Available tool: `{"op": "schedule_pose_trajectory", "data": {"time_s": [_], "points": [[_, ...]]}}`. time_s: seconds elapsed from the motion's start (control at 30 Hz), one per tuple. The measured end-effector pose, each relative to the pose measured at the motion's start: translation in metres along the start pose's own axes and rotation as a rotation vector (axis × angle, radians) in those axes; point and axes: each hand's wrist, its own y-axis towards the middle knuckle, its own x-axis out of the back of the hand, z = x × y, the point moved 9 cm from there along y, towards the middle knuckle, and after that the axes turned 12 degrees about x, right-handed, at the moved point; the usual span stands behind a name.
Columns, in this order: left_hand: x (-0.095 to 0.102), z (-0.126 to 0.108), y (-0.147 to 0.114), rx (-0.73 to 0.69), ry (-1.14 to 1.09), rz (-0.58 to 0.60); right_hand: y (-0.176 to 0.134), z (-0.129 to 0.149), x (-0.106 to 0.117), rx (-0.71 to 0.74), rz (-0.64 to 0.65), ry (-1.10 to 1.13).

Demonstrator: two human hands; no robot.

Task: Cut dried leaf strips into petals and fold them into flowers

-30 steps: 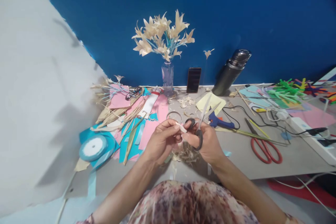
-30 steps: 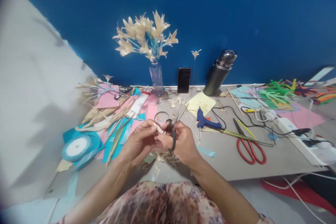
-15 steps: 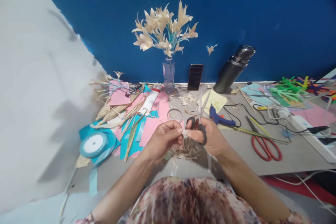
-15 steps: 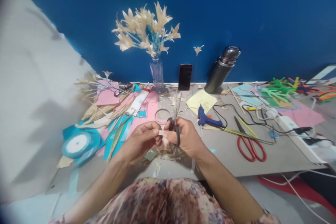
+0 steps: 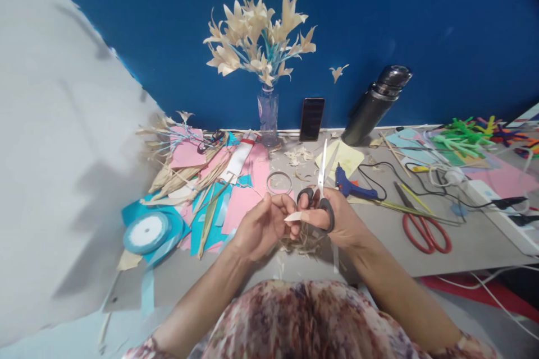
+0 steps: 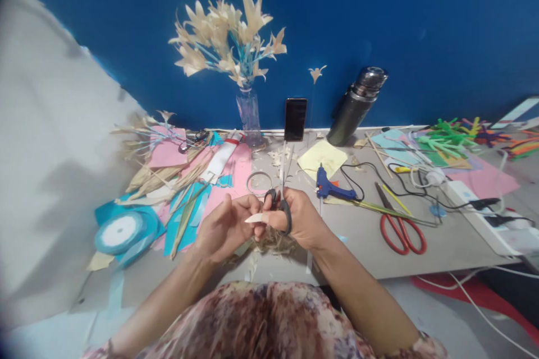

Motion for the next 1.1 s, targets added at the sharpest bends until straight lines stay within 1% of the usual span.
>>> {"op": "schedule_pose_trajectory", "data": {"time_s": [0.13, 0.2, 0.23, 0.3, 0.37, 0.4, 0.47, 0.57, 0.63, 0.8, 0.93, 1.1], "points": [[0.013, -0.009, -0.004, -0.018, 0.284, -0.196, 0.004, 0.009, 0.008, 0.001, 0.014, -0.155], [0.015, -0.011, -0.006, -0.024, 0.361, -0.243, 0.007, 0.011, 0.012, 0.007, 0.033, -0.192], [0.015, -0.013, -0.007, -0.041, 0.373, -0.252, 0.008, 0.012, 0.015, 0.020, 0.021, -0.198], [0.015, -0.020, -0.008, -0.114, 0.348, -0.285, 0.009, 0.014, 0.021, 0.090, -0.039, -0.214], [0.018, -0.031, -0.011, -0.233, 0.271, -0.357, 0.005, 0.011, 0.022, 0.163, -0.067, -0.242], [0.020, -0.034, -0.013, -0.285, 0.220, -0.393, 0.003, 0.006, 0.018, 0.177, -0.047, -0.250], [0.022, -0.038, -0.012, -0.350, 0.118, -0.436, -0.003, -0.012, 0.005, 0.137, 0.032, -0.233], [0.023, -0.036, -0.006, -0.385, -0.008, -0.461, -0.011, -0.034, -0.011, 0.093, 0.099, -0.216], [0.024, -0.033, -0.003, -0.392, -0.046, -0.482, -0.012, -0.040, -0.014, 0.088, 0.084, -0.217], [0.022, -0.028, -0.001, -0.383, -0.045, -0.507, -0.010, -0.040, -0.011, 0.097, 0.031, -0.245], [0.022, -0.027, -0.001, -0.364, -0.032, -0.505, -0.011, -0.041, -0.010, 0.065, 0.002, -0.227], [0.023, -0.027, -0.003, -0.373, -0.030, -0.500, -0.012, -0.043, -0.010, 0.035, -0.022, -0.217]]}}
